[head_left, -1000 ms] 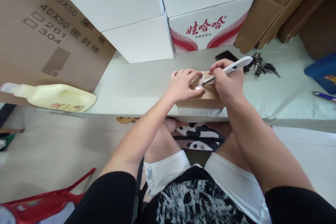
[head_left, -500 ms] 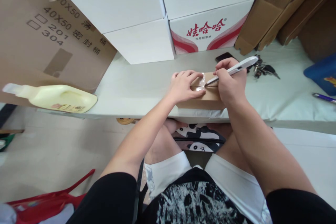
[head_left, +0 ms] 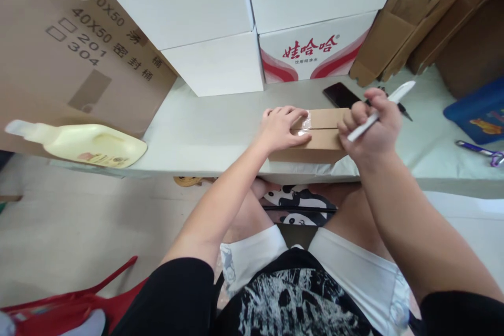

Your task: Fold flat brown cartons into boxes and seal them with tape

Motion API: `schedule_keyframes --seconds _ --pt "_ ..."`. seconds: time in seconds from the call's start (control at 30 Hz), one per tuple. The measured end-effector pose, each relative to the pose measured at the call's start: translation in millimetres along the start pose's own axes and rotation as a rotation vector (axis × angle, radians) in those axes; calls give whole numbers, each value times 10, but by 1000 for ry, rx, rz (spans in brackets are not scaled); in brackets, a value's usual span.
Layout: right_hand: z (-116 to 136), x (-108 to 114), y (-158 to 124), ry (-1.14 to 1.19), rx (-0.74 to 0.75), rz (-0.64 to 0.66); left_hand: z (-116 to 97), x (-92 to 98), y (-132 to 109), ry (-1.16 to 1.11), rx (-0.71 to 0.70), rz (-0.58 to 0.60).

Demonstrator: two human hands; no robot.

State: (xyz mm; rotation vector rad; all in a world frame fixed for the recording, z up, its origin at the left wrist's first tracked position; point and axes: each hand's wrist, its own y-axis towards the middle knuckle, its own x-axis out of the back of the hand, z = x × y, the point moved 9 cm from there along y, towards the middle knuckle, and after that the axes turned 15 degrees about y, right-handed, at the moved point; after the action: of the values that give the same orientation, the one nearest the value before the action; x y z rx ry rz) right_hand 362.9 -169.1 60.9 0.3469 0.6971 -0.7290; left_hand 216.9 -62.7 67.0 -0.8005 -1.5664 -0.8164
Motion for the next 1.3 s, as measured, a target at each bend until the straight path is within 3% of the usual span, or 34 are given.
schedule_keyframes --seconds 0.07,0.13,0.27,0.33,0.43,0.6,0.77,0.93,1.17,1.3 --pt "154 153 -135 4 15 -26 17 2 -10 -10 6 -9" --pt "219 431 -249 -65 0 -151 29 7 -17 -25 10 -19" --pt "-51 1005 -440 -322 -258 -377 23 1 -13 -28 10 -8" --pt "-245 1170 -496 -462 -386 -361 17 -2 -7 -15 13 -3" --pt "-444 1256 -493 -585 -456 -266 9 2 -3 -9 13 -14" --pt "-479 1083 -308 -558 -392 -170 5 -9 -7 -23 11 -2" --pt "-64 810 -151 -735 -33 -170 9 -11 -6 -27 11 -21" --pt "91 345 -179 -1005 287 159 -1 -16 -2 -16 3 -29" --pt "-74 263 51 -1208 267 167 -24 -6 0 -10 -5 -14" --pt "-97 158 86 -1241 269 237 -30 81 -49 25 4 -103"
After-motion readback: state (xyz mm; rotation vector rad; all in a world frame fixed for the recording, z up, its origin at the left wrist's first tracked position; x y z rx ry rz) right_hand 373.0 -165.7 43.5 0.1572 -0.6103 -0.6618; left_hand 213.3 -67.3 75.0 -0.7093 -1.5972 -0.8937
